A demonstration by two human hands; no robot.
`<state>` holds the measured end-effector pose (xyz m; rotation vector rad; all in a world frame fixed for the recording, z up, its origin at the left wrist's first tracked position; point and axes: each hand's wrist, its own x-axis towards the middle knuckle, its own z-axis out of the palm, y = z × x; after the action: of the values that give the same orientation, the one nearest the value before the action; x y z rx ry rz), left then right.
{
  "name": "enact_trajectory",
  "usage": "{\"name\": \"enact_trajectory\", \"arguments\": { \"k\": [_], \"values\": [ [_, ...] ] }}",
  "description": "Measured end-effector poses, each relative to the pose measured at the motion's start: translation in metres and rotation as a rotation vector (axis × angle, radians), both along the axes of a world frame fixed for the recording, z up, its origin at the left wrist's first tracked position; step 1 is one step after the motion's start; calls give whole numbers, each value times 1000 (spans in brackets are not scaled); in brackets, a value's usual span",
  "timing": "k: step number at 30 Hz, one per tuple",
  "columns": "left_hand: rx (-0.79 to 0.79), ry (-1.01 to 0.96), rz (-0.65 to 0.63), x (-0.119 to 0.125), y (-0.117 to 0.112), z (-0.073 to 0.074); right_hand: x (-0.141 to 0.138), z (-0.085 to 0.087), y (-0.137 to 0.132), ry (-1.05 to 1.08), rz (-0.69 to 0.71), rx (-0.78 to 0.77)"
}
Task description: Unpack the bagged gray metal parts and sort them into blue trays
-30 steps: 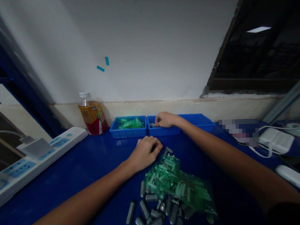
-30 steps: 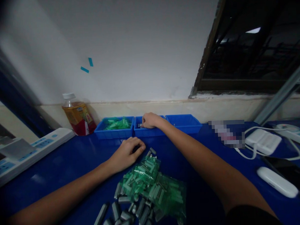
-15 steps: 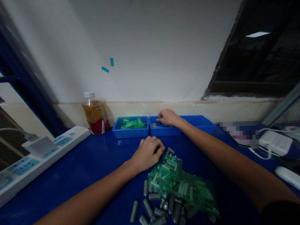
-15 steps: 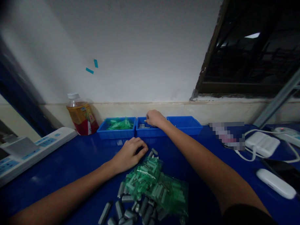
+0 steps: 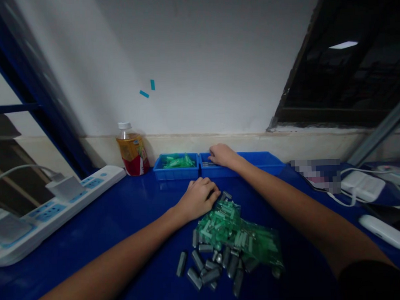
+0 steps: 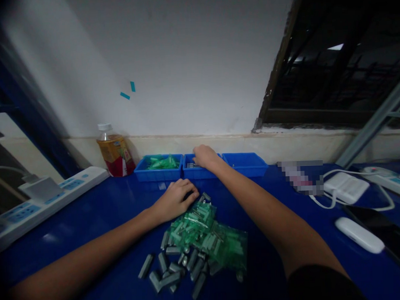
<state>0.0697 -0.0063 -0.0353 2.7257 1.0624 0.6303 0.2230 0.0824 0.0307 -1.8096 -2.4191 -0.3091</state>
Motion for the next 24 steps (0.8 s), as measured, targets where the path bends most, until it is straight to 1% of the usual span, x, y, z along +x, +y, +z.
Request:
{"name": "enact_trajectory", "arguments": {
  "k": [2, 5, 7, 9, 10, 12, 15, 19, 22, 24],
  "values": [
    [3, 4, -14, -4, -3, 1, 8, 0, -22, 93, 19, 64],
    [-58, -18, -34, -18, -12, 4, 24, -9, -71, 298, 132, 140],
    [-120, -43, -35, -29, -21, 6, 33, -20, -105, 385, 188, 119],
    [-162, -48, -37, -38, -31, 8, 38, -32, -128, 429, 165, 50],
    [-175, -38, -33, -40, -36, 10, 38, -38, -134, 441, 132, 3],
    [-193, 12, -12, -41, -45, 14, 35, -46, -136, 453, 40, -107],
    [-188, 110, 26, -36, -54, 21, 27, -49, -124, 461, -48, -221],
    [-147, 161, 73, -27, -57, 24, 24, -46, -113, 498, -76, -247],
    [-140, 138, 134, -24, -57, 20, 32, -50, -117, 516, -79, -222],
    [-125, 87, 175, -22, -58, 15, 39, -55, -123, 518, -56, -187]
  ]
}}
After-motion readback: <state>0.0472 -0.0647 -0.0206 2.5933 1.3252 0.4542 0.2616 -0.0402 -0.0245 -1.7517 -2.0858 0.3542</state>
